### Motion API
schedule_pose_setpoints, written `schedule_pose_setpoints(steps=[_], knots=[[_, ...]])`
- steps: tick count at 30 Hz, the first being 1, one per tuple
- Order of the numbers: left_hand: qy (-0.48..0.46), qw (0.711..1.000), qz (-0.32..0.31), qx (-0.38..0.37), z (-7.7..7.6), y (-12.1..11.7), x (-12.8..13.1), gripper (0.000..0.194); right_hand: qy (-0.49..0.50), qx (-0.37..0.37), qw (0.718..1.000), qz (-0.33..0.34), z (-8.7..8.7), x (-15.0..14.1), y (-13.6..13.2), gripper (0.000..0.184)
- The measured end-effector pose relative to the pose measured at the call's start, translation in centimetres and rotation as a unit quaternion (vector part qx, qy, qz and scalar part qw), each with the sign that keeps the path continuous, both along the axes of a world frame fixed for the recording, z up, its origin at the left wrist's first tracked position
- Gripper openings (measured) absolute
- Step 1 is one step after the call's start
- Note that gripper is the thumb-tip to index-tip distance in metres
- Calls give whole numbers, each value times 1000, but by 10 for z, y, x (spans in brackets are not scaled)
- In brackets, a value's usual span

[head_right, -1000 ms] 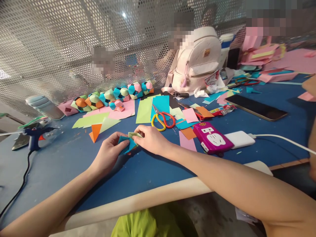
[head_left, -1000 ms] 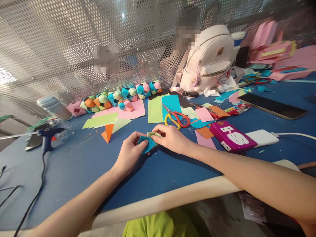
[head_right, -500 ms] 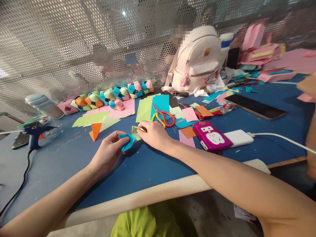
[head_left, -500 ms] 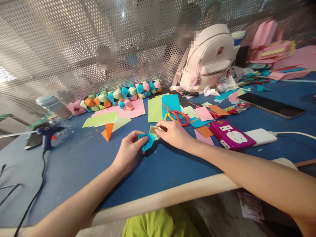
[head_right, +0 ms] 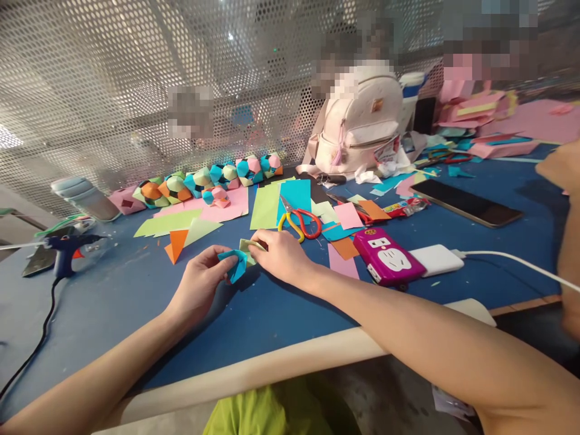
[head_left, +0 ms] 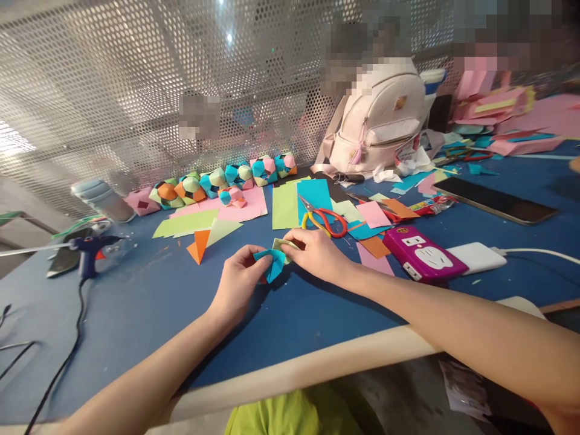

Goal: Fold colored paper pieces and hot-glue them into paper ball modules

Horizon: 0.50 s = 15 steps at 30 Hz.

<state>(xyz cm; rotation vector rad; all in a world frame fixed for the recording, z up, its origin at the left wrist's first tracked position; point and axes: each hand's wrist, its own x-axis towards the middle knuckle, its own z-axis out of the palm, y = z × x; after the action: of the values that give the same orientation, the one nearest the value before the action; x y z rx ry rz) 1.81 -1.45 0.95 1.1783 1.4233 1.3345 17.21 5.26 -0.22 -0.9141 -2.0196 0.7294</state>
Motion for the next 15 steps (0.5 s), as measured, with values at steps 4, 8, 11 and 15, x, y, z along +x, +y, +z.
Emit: schedule_pose_setpoints(steps=[4,8,11,15], knots=[[28,999,11,11,-5,2,-1,20,39,-42,998,34,2,-3,-4,15],[22,999,29,19,-9,3,-2,22,74,-122,985,94,4,-4,-7,16],[1,999,38,20,-11,4,-2,25,69,-172,976,114,7,-3,-9,18],[-4,999,31,23,-11,5,-2,25,62,-191,972,126,9,-2,-11,26]])
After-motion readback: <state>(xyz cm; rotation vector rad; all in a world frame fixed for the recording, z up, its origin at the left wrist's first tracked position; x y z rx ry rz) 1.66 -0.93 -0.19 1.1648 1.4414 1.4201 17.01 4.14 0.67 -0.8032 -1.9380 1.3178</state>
